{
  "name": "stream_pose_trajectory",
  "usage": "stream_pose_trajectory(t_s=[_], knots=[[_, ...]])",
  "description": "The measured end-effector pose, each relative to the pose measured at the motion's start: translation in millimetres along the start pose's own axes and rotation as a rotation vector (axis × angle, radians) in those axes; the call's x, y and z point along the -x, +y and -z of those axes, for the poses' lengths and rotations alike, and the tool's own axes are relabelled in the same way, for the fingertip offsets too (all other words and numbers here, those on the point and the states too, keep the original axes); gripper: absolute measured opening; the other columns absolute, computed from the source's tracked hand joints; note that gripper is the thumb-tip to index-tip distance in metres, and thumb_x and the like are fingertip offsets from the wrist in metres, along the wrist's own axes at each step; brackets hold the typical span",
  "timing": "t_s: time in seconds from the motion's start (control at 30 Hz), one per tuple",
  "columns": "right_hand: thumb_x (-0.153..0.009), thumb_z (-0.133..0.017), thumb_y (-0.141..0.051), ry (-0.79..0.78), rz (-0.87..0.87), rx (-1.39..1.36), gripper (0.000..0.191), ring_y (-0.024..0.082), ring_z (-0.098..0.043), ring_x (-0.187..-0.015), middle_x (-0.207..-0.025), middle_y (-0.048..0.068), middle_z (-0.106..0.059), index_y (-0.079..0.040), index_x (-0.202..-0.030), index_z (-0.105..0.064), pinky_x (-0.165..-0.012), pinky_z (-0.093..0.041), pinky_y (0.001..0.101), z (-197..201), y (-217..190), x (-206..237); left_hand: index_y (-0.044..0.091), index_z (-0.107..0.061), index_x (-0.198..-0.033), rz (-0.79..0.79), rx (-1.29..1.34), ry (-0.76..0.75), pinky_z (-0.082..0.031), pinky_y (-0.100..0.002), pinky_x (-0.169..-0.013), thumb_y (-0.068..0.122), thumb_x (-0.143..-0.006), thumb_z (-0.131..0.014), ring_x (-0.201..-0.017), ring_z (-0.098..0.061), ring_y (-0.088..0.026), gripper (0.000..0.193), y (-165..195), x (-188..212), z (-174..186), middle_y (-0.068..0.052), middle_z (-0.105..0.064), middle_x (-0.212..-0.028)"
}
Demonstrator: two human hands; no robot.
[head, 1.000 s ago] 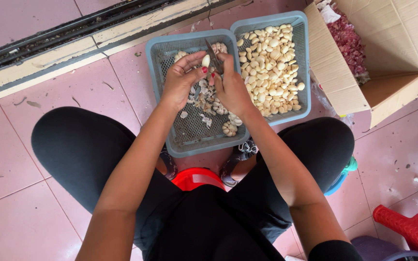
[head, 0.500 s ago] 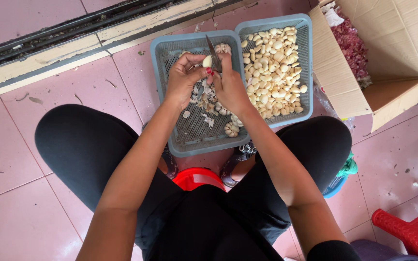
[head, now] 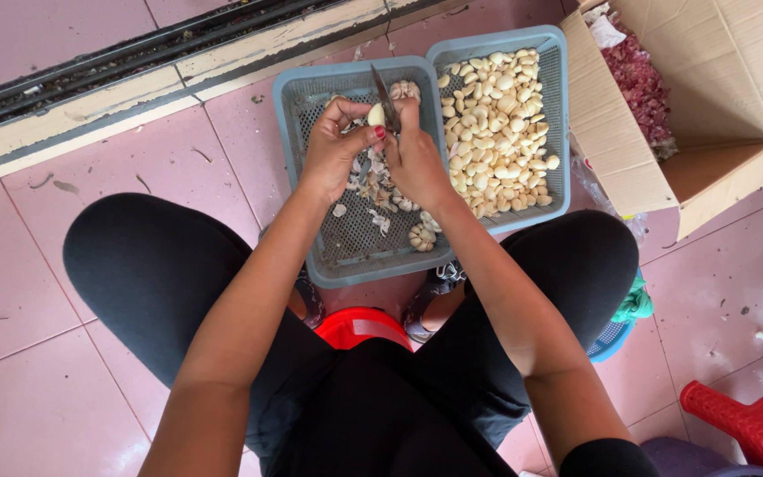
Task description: The person sits on the floor and peels garlic bulbs, using a small knife to trim and loosen the papery skins and separating the cloves by hand. Peeled cloves are placed into a large tray of peeled garlic while skins and trimmings collect in a perforated tray beside them.
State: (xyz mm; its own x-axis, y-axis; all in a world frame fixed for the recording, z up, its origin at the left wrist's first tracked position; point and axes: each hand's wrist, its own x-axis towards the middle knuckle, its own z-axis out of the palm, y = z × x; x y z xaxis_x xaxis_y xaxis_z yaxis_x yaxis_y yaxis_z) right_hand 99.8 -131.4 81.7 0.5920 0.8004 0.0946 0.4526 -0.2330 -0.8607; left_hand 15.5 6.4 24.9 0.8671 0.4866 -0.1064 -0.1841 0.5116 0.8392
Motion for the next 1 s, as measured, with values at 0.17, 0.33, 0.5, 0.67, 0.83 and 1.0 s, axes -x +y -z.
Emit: stream_pose_trajectory(t_s=[0.17, 0.33, 0.5, 0.67, 0.83, 1.0], knots=[[-0.100, -0.051, 0.004, -0.033, -0.071, -0.021, 0.039, 0.032, -0.075, -0.084, -0.088, 0.014, -0.069, -0.007, -0.131, -0.031, -0.076, -0.056, 0.0434, 2.0, -0.8, -1.0, 0.003, -0.064, -0.108, 0.048, -0.005, 0.025, -0.055, -0.028, -0.080, -0.007, -0.089, -0.074, -0.088, -0.064, -0.012, 0.024, 2.3, -1.1, -1.6, -0.008, -0.067, -0.106], [-0.100, -0.050, 0.001, -0.044, -0.102, 0.113, 0.039, 0.037, -0.072, -0.084, -0.087, 0.015, -0.069, -0.007, -0.132, -0.029, -0.073, -0.054, 0.0467, -0.8, 1.4, -0.5, 0.001, -0.063, -0.107, 0.038, -0.051, 0.020, -0.058, -0.029, -0.083, -0.008, -0.089, -0.074, -0.090, -0.067, -0.013, 0.023, 2.1, -1.2, -1.8, -0.009, -0.068, -0.104], [-0.100, -0.051, 0.001, -0.012, -0.044, 0.140, 0.039, 0.041, -0.071, -0.088, -0.089, 0.017, -0.069, -0.007, -0.131, -0.030, -0.075, -0.052, 0.0508, -3.1, 7.3, -3.0, -0.001, -0.065, -0.113, 0.027, -0.036, 0.014, -0.059, -0.029, -0.087, -0.006, -0.091, -0.073, -0.096, -0.068, -0.013, 0.024, 0.2, -0.6, 2.4, -0.009, -0.070, -0.107], [-0.098, -0.052, 0.001, 0.004, -0.048, 0.169, 0.041, 0.042, -0.070, -0.087, -0.089, 0.018, -0.069, -0.007, -0.132, -0.030, -0.074, -0.052, 0.0514, -4.2, 8.4, -2.8, -0.001, -0.064, -0.126, 0.088, -0.078, 0.018, -0.060, -0.027, -0.086, -0.004, -0.091, -0.072, -0.094, -0.070, -0.014, 0.035, 2.0, -3.2, 3.1, -0.012, -0.073, -0.109], [-0.099, -0.052, -0.001, -0.005, -0.182, 0.171, 0.037, 0.041, -0.072, -0.085, -0.088, 0.016, -0.070, -0.006, -0.131, -0.034, -0.073, -0.054, 0.0490, -0.5, 9.0, -6.2, 0.001, -0.061, -0.131, 0.150, 0.065, 0.008, -0.059, -0.027, -0.090, -0.002, -0.096, -0.063, -0.099, -0.070, -0.015, 0.036, 5.5, -4.2, 2.2, -0.010, -0.071, -0.113], [-0.099, -0.057, -0.009, 0.057, -0.149, 0.057, 0.027, 0.035, -0.077, -0.084, -0.086, 0.018, -0.073, -0.003, -0.122, -0.045, -0.073, -0.056, 0.0438, 8.5, 3.9, -9.9, 0.001, -0.063, -0.132, 0.135, 0.088, 0.030, -0.060, -0.027, -0.094, 0.000, -0.098, -0.058, -0.104, -0.071, -0.015, 0.034, 6.1, -4.6, 4.5, -0.006, -0.071, -0.120]])
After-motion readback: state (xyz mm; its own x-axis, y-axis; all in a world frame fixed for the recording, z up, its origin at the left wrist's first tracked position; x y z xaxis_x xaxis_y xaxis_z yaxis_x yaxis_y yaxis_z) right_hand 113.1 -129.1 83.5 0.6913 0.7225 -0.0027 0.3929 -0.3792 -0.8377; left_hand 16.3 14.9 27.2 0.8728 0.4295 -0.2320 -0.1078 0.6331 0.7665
